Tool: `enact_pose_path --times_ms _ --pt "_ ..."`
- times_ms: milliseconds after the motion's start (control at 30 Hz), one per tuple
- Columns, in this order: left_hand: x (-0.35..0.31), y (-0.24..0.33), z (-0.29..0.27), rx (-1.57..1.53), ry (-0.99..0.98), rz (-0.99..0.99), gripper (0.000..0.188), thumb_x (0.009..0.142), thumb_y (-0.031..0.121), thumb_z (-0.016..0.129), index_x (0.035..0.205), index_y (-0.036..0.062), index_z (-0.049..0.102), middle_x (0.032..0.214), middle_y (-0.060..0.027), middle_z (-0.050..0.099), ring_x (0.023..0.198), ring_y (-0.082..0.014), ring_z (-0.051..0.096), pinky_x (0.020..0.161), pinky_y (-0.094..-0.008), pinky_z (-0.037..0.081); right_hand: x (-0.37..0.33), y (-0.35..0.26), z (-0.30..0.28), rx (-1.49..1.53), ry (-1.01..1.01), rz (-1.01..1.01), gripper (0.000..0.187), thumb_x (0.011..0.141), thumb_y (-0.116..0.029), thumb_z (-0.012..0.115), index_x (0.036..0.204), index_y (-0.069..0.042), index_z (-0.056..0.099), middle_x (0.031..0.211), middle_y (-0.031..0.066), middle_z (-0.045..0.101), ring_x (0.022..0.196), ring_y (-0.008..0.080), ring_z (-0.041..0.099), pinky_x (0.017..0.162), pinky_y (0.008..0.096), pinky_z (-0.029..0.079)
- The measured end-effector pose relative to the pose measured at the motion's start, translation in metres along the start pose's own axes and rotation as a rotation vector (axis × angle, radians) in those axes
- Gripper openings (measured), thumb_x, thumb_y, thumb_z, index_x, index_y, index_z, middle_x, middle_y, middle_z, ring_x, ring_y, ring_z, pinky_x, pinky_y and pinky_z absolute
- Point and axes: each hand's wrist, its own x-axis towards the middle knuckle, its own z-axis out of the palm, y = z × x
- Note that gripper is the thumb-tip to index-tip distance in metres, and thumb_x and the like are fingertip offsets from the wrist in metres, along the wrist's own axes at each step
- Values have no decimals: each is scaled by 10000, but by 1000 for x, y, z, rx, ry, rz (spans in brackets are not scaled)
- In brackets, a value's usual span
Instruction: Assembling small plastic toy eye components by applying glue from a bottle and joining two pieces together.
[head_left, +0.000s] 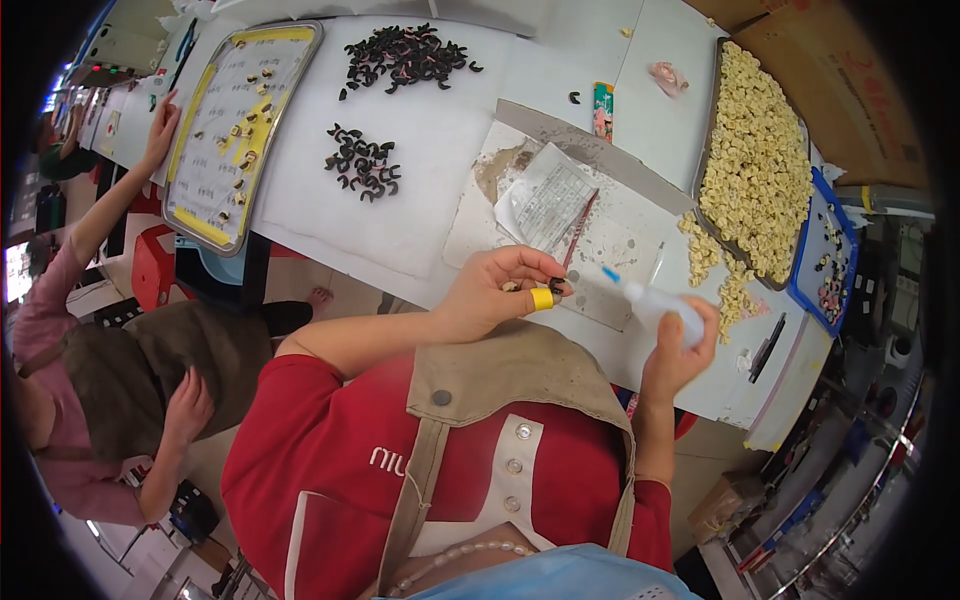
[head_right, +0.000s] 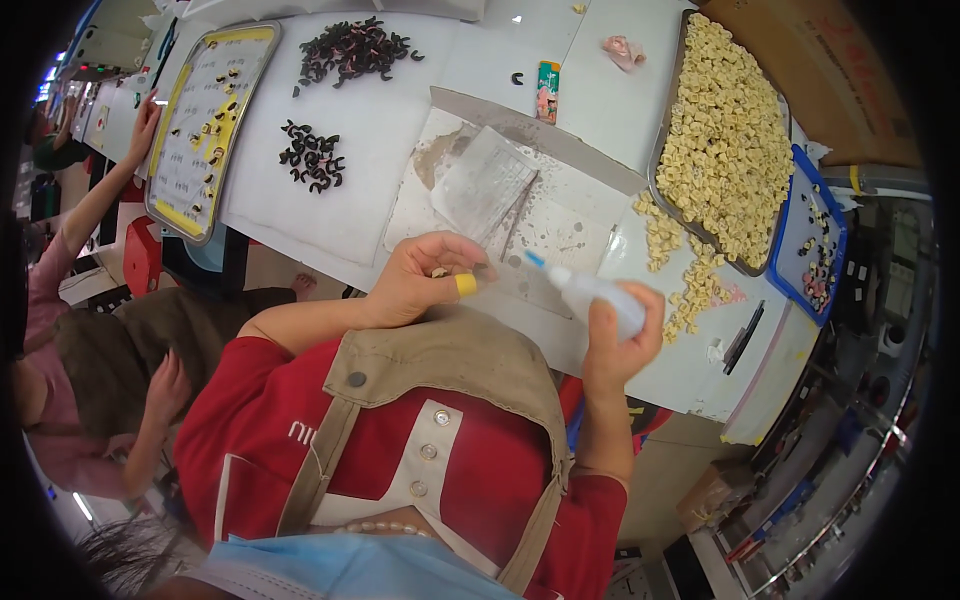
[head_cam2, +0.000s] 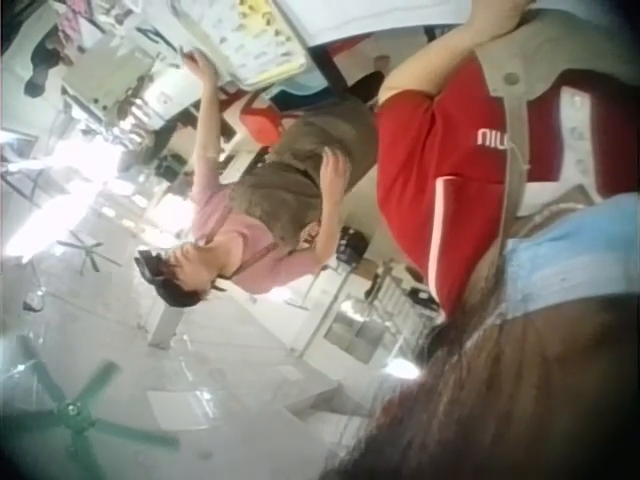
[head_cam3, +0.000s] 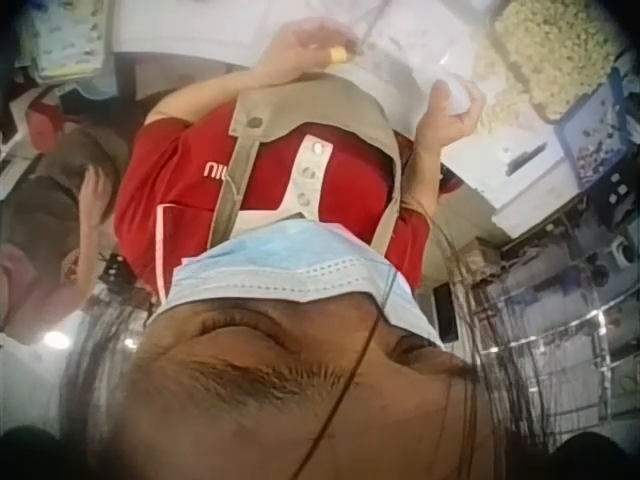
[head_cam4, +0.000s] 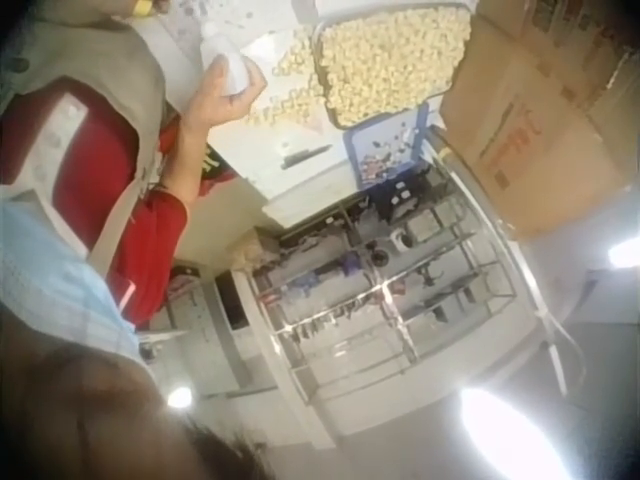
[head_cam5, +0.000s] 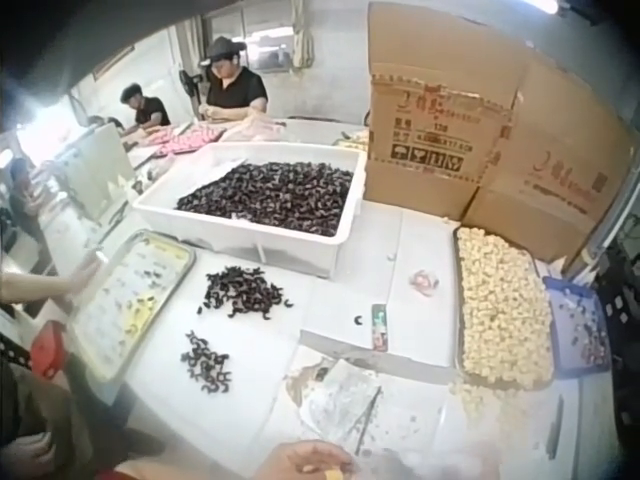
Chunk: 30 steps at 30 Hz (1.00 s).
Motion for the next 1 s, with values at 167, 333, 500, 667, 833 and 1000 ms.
enact_pose_path --times_ms 167,333,500,667,833,1000 --pt "2 4 -6 60 -1 30 247 777 -12 582 1018 32 547 971 -73 622 925 -111 576 755 -224 445 12 11 28 75 -173 268 163 843 -160 569 933 -37 510 825 -14 487 712 43 412 640 187 350" --pt "10 15 -12 -564 -208 -282 268 779 15 603 1039 59 556 930 -60 598 721 -63 543 552 -174 376 15 19 40 -275 -324 121 181 826 -171 594 943 -34 578 853 8 532 713 58 449 635 198 369" --pt "19 6 -14 -773 -389 -381 290 805 22 582 1088 60 530 933 -62 579 700 -45 506 529 -167 339 24 29 14 -396 -228 -148 162 819 -143 598 931 -25 592 806 19 559 692 86 478 630 219 396" --pt "20 8 -3 -593 -252 -414 316 799 3 579 1108 54 537 951 -73 591 685 -45 498 528 -176 338 39 47 -36 -546 -51 74 138 793 -86 615 906 -14 580 778 32 566 674 115 490 630 238 416" --pt "22 1 8 -380 -154 -466 301 811 5 577 1105 41 529 1064 -103 583 717 -37 506 564 -163 371 31 40 -32 -529 -278 -41 112 783 -29 599 891 -9 575 819 42 552 685 127 512 619 232 429" --pt "20 0 13 -397 -140 -452 304 811 22 586 1108 46 527 1053 -84 586 714 -22 498 559 -155 368 12 11 -11 -61 -472 -76 184 728 37 628 903 -4 589 854 82 560 733 154 546 655 272 459"
